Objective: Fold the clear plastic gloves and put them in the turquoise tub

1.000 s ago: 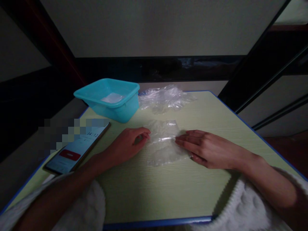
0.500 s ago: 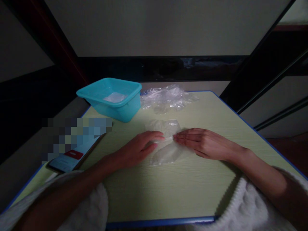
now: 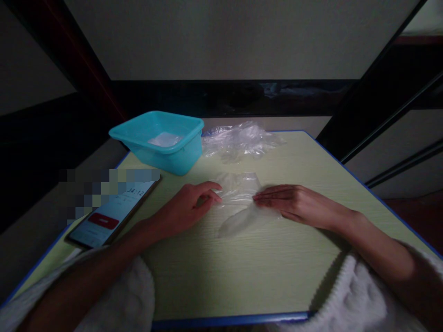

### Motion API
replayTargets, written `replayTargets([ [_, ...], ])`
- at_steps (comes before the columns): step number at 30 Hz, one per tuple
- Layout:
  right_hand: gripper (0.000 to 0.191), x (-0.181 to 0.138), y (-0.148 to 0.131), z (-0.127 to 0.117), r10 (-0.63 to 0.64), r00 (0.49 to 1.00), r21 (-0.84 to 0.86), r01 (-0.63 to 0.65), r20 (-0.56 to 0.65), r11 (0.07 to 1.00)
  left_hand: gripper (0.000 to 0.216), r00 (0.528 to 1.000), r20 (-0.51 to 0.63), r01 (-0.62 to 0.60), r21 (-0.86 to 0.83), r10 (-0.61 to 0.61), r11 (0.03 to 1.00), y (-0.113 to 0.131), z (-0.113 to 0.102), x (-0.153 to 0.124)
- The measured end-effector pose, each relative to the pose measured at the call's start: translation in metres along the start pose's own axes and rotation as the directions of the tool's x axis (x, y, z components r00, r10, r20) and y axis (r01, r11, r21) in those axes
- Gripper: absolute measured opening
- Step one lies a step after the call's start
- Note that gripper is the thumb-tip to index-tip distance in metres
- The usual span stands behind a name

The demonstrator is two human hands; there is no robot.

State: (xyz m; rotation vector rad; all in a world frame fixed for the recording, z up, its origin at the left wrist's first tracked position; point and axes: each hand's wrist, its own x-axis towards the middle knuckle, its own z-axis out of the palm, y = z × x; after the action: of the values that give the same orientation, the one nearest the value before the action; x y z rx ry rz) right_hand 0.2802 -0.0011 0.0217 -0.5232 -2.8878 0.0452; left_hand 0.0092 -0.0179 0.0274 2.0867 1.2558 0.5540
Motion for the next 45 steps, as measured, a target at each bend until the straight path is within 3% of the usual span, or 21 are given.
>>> replayTargets([
  [9,0.031,-0.005,-0.004,-0.008,0.064,0.997,0.164,-0.069,0.039,0.984,0.022,0.998,0.063,0.012,-0.104,-0.006,0.994,0.003,0.0,-0.003],
  [16,0.03,-0.008,-0.002,-0.008,0.134,0.99,0.265,-0.143,0.052,0.954,0.018,0.999,0.047,0.032,-0.172,-0.024,0.985,-0.001,0.0,-0.003],
  [22,0.028,0.0,0.001,-0.01,0.304,0.951,0.425,-0.296,0.052,0.855,0.023,0.995,0.047,0.101,-0.282,-0.091,0.954,-0.008,0.001,0.002],
  [24,0.029,0.004,0.003,-0.008,0.391,0.919,0.509,-0.364,0.059,0.78,0.026,0.991,0.036,0.131,-0.293,-0.126,0.947,-0.009,0.001,0.004],
  [29,0.029,0.016,0.007,0.004,0.61,0.783,0.741,-0.482,0.125,0.467,0.034,0.972,0.015,0.229,-0.296,-0.235,0.927,-0.005,0.0,0.008],
  [34,0.028,0.026,0.008,0.014,0.763,0.638,0.808,-0.504,0.109,0.306,0.037,0.958,-0.044,0.257,-0.31,-0.284,0.915,-0.003,0.002,0.008],
  [40,0.035,0.028,0.009,0.021,0.854,0.519,0.814,-0.506,0.024,0.284,0.044,0.952,-0.079,0.26,-0.297,-0.295,0.919,-0.005,0.005,0.008],
  [45,0.036,0.028,0.008,0.024,0.875,0.483,0.786,-0.53,-0.028,0.318,0.05,0.944,-0.088,0.28,-0.305,-0.319,0.91,-0.003,0.008,0.009],
])
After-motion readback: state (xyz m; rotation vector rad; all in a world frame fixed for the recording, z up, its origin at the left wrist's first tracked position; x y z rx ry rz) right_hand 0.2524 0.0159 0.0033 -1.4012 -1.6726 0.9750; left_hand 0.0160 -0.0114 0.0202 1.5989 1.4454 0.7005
